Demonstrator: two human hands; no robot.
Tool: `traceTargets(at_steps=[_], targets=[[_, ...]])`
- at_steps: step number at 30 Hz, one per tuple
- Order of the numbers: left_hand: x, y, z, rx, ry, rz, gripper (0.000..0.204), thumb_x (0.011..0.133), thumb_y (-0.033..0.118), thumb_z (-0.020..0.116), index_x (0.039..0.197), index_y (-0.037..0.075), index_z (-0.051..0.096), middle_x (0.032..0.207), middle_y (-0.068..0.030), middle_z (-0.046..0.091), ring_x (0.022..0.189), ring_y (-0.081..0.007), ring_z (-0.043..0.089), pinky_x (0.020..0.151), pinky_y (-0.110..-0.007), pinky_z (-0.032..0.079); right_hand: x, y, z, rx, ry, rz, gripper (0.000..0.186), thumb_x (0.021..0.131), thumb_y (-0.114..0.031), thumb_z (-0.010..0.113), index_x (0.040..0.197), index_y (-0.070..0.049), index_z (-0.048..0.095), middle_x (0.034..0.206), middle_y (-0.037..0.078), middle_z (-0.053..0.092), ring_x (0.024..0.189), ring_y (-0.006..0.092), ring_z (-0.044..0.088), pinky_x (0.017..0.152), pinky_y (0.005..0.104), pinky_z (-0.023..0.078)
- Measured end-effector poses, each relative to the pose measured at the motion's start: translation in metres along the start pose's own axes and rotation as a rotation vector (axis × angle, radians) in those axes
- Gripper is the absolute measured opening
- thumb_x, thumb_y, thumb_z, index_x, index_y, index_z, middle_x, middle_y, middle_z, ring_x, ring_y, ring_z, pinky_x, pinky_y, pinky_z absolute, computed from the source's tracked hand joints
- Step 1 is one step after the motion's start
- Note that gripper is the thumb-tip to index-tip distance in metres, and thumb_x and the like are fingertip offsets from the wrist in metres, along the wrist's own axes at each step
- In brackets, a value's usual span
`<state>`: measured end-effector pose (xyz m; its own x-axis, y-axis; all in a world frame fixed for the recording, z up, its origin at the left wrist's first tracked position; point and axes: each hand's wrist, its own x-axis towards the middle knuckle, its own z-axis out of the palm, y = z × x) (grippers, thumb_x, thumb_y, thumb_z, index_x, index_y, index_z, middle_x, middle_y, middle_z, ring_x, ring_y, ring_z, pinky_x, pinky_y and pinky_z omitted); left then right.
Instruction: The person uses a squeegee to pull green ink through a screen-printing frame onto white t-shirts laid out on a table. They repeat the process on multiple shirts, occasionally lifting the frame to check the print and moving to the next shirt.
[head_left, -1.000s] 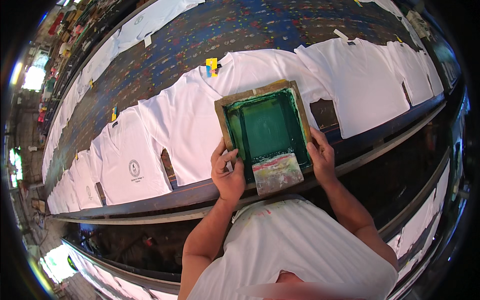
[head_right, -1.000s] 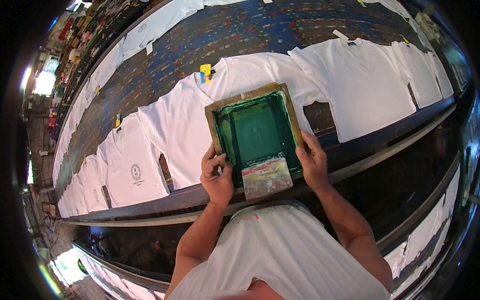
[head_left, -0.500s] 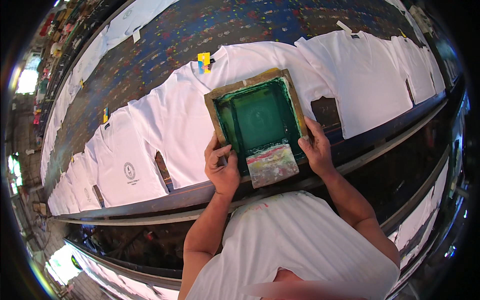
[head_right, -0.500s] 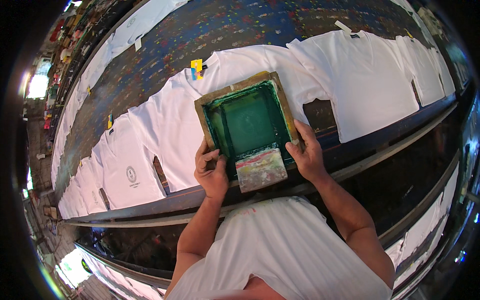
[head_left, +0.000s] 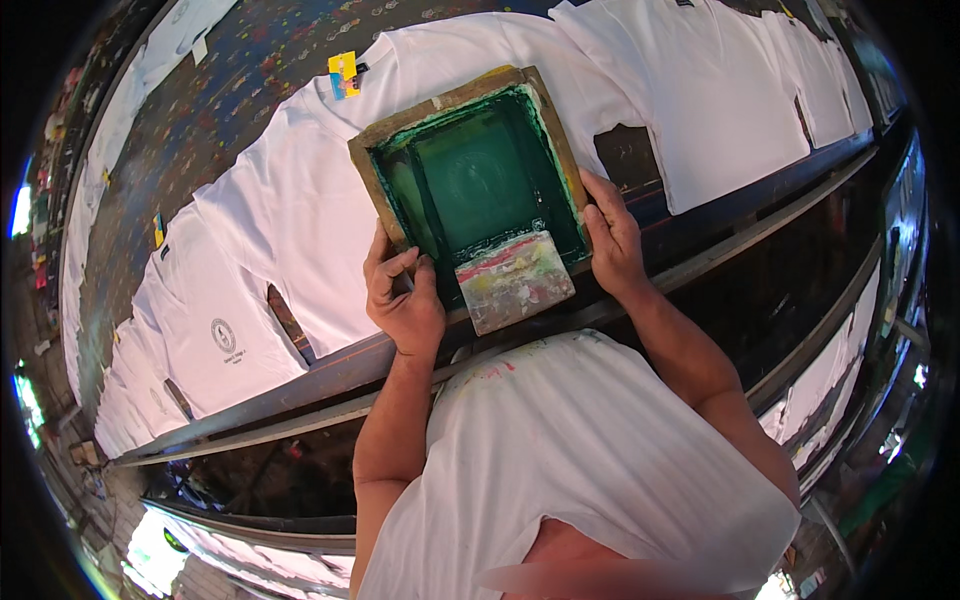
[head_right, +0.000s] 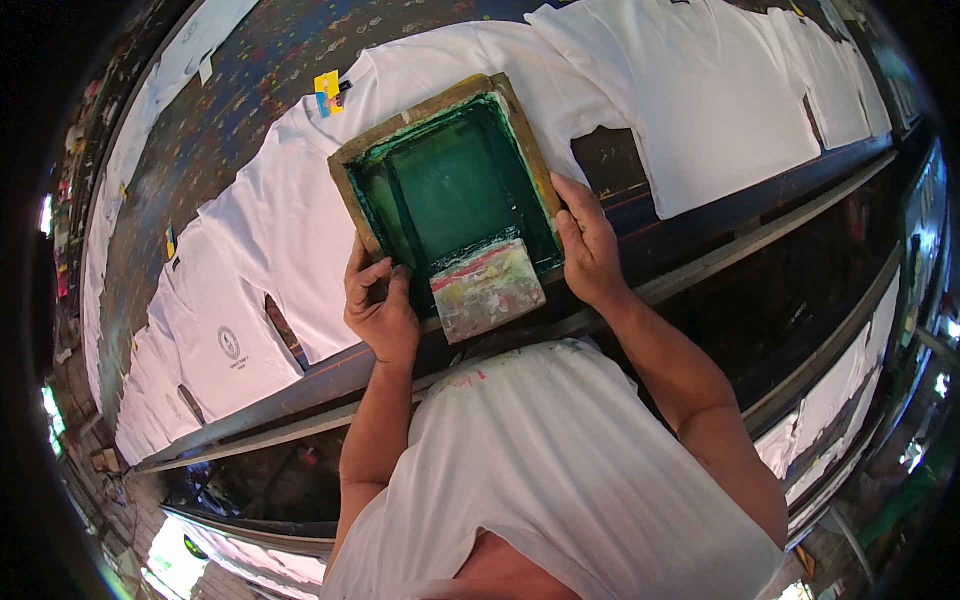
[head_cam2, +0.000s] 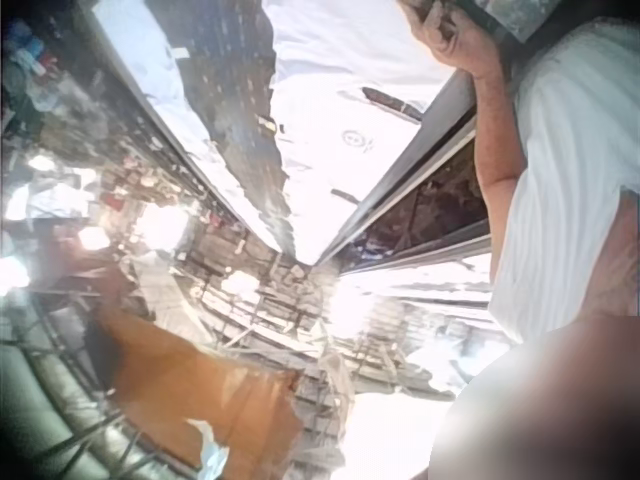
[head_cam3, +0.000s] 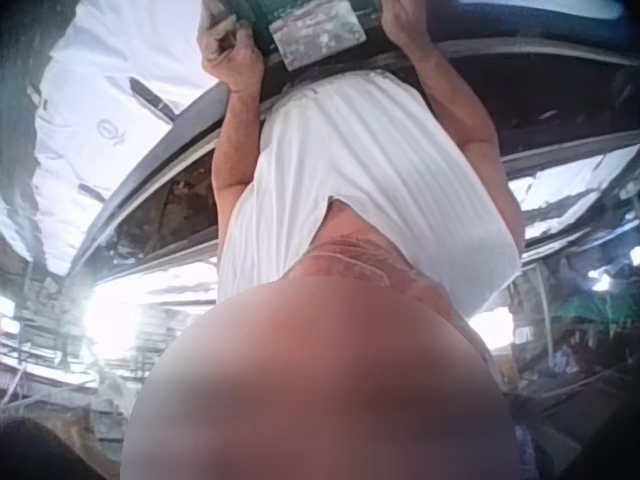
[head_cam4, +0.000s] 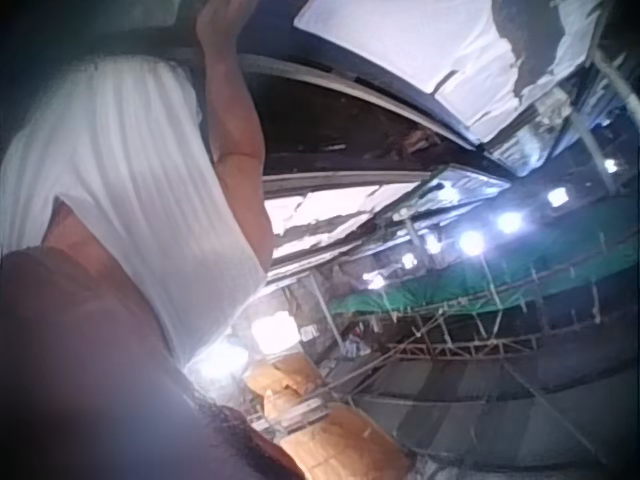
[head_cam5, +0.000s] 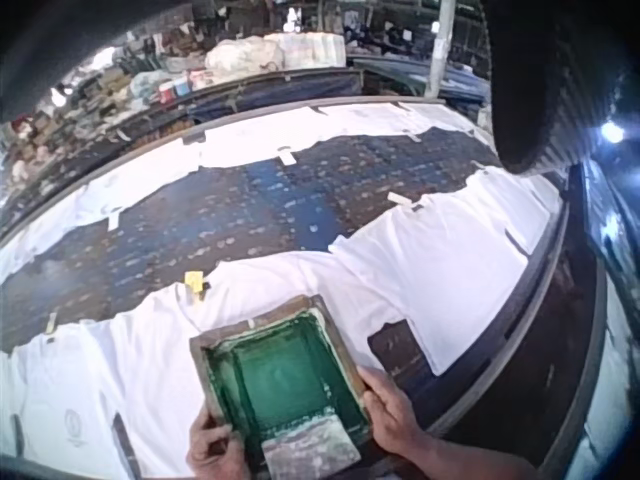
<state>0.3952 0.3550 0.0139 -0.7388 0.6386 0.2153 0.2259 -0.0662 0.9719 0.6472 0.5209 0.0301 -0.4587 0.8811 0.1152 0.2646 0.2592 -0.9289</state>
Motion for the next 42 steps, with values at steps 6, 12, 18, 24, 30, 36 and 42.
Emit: traceTargets(at_steps=[6, 12, 18, 24, 30, 36, 42], targets=[[-0.002, -0.002, -0.002, -0.025, -0.001, -0.071, 0.026, 0.092, -0.017, 0.075, 0.109, 0.003, 0.075, 0.166, -0.0280, 0.059, 0.146, -0.0311, 0.064, 0.119, -0.040, 0.052, 0.000, -0.002, 0.005, -0.043, 0.039, 0.001, 0.045, 0.115, -0.002, 0.053, 0.159, 0.003, 0.061, 0.158, 0.022, 0.064, 0.148, 0.0336, 0.061, 0.128, 0.0423, 0.042], [0.000, -0.003, -0.003, -0.019, -0.016, -0.046, 0.024, 0.093, -0.017, 0.075, 0.107, 0.002, 0.075, 0.166, -0.0284, 0.059, 0.147, -0.0315, 0.064, 0.120, -0.040, 0.051, -0.002, 0.000, 0.008, -0.060, 0.064, 0.007, 0.045, 0.114, -0.001, 0.054, 0.158, 0.003, 0.062, 0.157, 0.021, 0.065, 0.148, 0.0345, 0.061, 0.128, 0.0428, 0.042], [0.000, -0.004, -0.001, -0.108, -0.006, -0.066, 0.023, 0.093, -0.019, 0.073, 0.107, 0.000, 0.074, 0.168, -0.0277, 0.056, 0.150, -0.0331, 0.062, 0.124, -0.042, 0.049, -0.003, 0.005, 0.009, -0.093, 0.059, -0.017, 0.048, 0.114, 0.000, 0.052, 0.161, 0.004, 0.059, 0.159, 0.018, 0.063, 0.148, 0.0274, 0.060, 0.127, 0.0388, 0.042], [0.000, -0.009, -0.003, -0.003, -0.034, -0.031, 0.030, 0.097, -0.015, 0.073, 0.124, -0.002, 0.073, 0.169, -0.0252, 0.055, 0.153, -0.0334, 0.059, 0.125, -0.044, 0.049, 0.005, -0.003, 0.009, -0.123, 0.080, 0.006, 0.045, 0.110, 0.002, 0.058, 0.155, 0.001, 0.065, 0.153, 0.021, 0.068, 0.145, 0.0364, 0.063, 0.126, 0.0445, 0.045], [0.025, 0.005, -0.017, -0.066, -0.080, -0.098, 0.051, 0.102, -0.005, 0.078, 0.151, -0.004, 0.063, 0.174, -0.0227, 0.050, 0.155, -0.0327, 0.056, 0.123, -0.045, 0.052, -0.008, -0.054, -0.017, -0.111, -0.030, -0.160, 0.040, 0.103, -0.005, 0.073, 0.143, -0.003, 0.073, 0.142, 0.016, 0.073, 0.136, 0.0365, 0.067, 0.119, 0.0468, 0.051], [0.147, 0.038, -0.044, 0.770, -0.593, 0.442, 0.090, 0.085, 0.009, 0.095, 0.167, 0.016, 0.057, 0.169, -0.0243, 0.055, 0.152, -0.0467, 0.054, 0.123, -0.059, 0.050, -0.029, -0.100, -0.005, -0.585, -0.394, -0.573, 0.038, 0.094, -0.007, 0.077, 0.133, -0.006, 0.079, 0.129, 0.012, 0.077, 0.131, 0.0323, 0.069, 0.113, 0.0469, 0.057], [0.194, 0.071, -0.014, 1.177, -0.917, 0.335, 0.111, 0.074, 0.033, 0.105, 0.172, 0.032, 0.053, 0.159, -0.0169, 0.065, 0.149, -0.0430, 0.059, 0.119, -0.059, 0.052, -0.009, -0.105, 0.007, -0.678, -0.427, -0.581, 0.036, 0.092, -0.002, 0.070, 0.125, -0.005, 0.082, 0.122, 0.012, 0.079, 0.122, 0.0334, 0.072, 0.108, 0.0450, 0.058]])
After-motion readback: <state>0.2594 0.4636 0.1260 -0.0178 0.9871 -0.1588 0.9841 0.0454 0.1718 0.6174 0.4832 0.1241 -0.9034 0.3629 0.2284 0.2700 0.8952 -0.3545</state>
